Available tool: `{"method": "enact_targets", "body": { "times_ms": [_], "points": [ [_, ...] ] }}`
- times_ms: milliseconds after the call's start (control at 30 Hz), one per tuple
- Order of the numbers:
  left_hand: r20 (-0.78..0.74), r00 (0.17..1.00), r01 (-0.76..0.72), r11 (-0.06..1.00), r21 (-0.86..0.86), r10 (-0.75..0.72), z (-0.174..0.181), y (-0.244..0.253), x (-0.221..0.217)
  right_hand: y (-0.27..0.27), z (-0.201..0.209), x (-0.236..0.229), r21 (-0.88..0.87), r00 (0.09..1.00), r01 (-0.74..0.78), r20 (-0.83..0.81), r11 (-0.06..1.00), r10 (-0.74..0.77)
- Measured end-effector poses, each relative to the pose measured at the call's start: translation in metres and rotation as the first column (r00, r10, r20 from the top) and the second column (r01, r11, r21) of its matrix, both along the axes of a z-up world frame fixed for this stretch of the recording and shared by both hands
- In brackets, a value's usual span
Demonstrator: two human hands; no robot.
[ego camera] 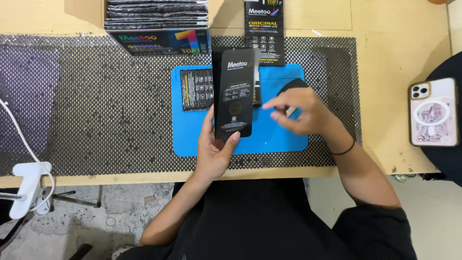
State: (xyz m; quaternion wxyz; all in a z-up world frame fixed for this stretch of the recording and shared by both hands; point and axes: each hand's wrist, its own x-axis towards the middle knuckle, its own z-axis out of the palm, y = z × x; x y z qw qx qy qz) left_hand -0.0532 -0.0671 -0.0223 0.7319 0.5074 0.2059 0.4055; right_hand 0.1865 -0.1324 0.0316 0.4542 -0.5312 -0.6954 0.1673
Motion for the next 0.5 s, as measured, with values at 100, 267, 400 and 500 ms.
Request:
{"method": "enact_targets", "body": {
  "times_ms": [100,267,400,500],
  "points": [
    [-0.022,1.0,0.004,1.0,0.007,-0.004,0.001,0.001,-0.001,0.003,0.007,-0.016,0.008,0.986,-0.157,0.062,0.988,0.156],
    [-0.043,0.998,0.04,0.999,0.024,-0.039,0.002,0.002,-0.002,0.005,0.009,-0.028,-0.01,0.961,-0.228,0.155,0.974,0.227],
    [-0.069,0.995,0.07,0.997,0.034,-0.068,-0.009,0.001,-0.003,0.008,0.001,-0.024,0.085,0.939,-0.143,0.326,0.986,0.108],
    [-0.045,0.991,0.127,0.991,0.036,-0.125,0.005,-0.003,-0.002,0.008,0.003,-0.019,0.084,0.949,-0.031,0.316,0.996,0.003]
  ]
}}
